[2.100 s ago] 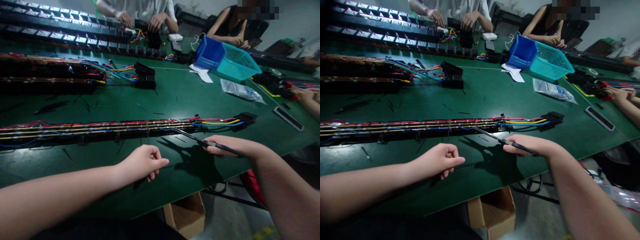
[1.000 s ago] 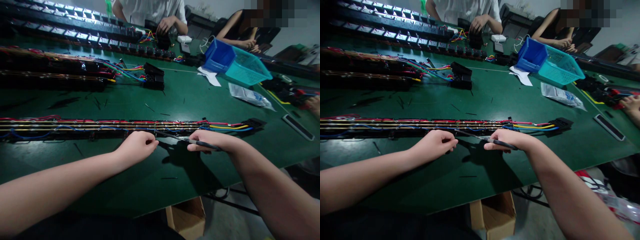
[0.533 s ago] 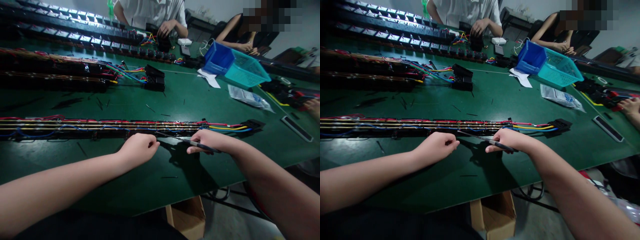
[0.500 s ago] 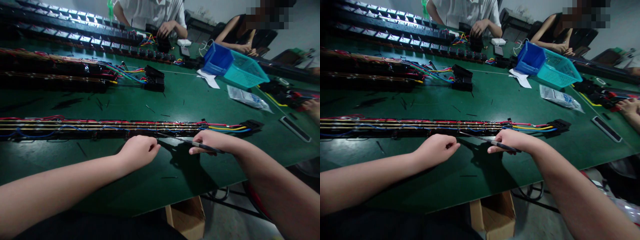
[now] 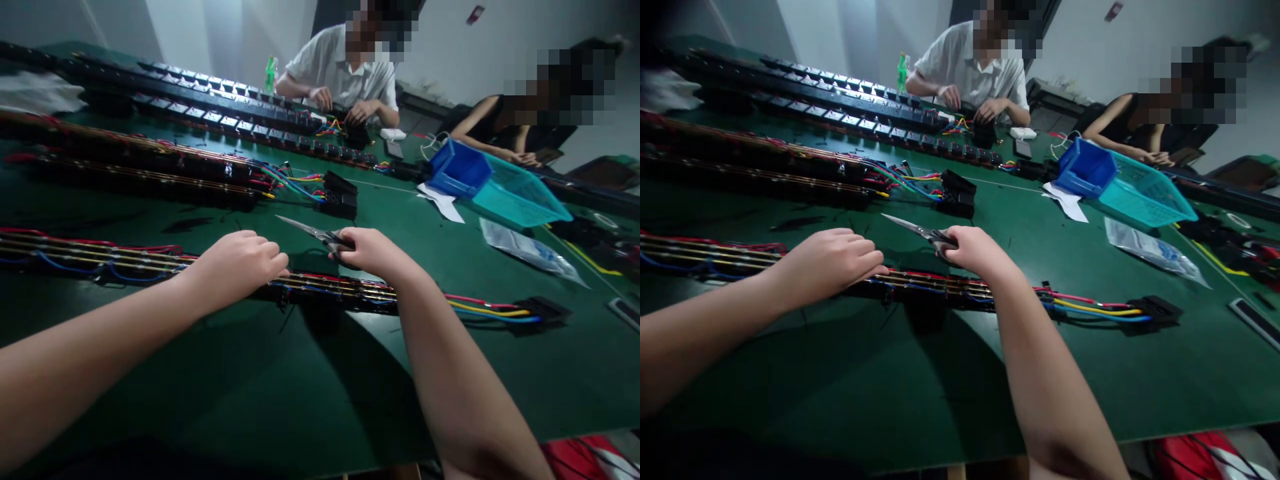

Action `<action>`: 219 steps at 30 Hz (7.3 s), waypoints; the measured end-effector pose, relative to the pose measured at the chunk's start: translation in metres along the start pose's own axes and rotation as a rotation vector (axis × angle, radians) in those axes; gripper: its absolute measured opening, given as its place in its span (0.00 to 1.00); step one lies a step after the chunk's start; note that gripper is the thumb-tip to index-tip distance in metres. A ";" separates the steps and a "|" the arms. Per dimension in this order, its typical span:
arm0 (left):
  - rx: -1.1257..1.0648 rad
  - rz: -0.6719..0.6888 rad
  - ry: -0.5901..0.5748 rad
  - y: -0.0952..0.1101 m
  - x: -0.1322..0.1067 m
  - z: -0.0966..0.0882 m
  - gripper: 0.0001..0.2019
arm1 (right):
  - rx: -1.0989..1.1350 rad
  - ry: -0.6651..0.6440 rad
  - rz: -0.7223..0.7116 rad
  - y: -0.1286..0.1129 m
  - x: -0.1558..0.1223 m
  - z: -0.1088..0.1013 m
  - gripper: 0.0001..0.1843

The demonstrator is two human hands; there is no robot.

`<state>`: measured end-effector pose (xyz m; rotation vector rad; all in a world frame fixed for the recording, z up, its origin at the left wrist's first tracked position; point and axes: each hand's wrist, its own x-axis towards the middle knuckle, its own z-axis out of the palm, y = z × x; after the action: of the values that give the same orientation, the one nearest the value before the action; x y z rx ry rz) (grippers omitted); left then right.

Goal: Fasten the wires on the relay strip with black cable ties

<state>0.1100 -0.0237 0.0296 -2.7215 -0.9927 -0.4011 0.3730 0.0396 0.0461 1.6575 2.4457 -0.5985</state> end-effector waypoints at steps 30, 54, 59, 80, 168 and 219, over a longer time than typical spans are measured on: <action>-0.401 0.240 0.008 -0.065 -0.147 0.013 0.09 | -0.071 0.306 -0.833 -0.176 -0.041 0.121 0.27; -0.243 -0.007 0.230 -0.087 -0.156 0.005 0.07 | 0.112 0.362 -0.840 -0.166 -0.011 0.132 0.11; -0.049 -0.201 0.057 -0.101 -0.153 0.002 0.13 | -0.033 0.616 -0.819 -0.165 -0.012 0.117 0.13; 0.036 -0.245 0.029 -0.095 -0.155 0.006 0.16 | -0.402 0.315 -0.501 -0.208 0.059 0.087 0.17; 0.041 -0.849 -0.699 -0.227 -0.171 -0.012 0.17 | -0.288 0.510 -0.633 -0.136 0.042 0.087 0.17; -0.032 -0.817 -0.454 -0.247 -0.180 -0.011 0.24 | -0.291 0.529 -0.641 -0.136 0.041 0.087 0.17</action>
<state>-0.1853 0.0509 0.0077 -2.3441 -2.2226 0.1055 0.2226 -0.0026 -0.0119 0.9883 3.2585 0.1919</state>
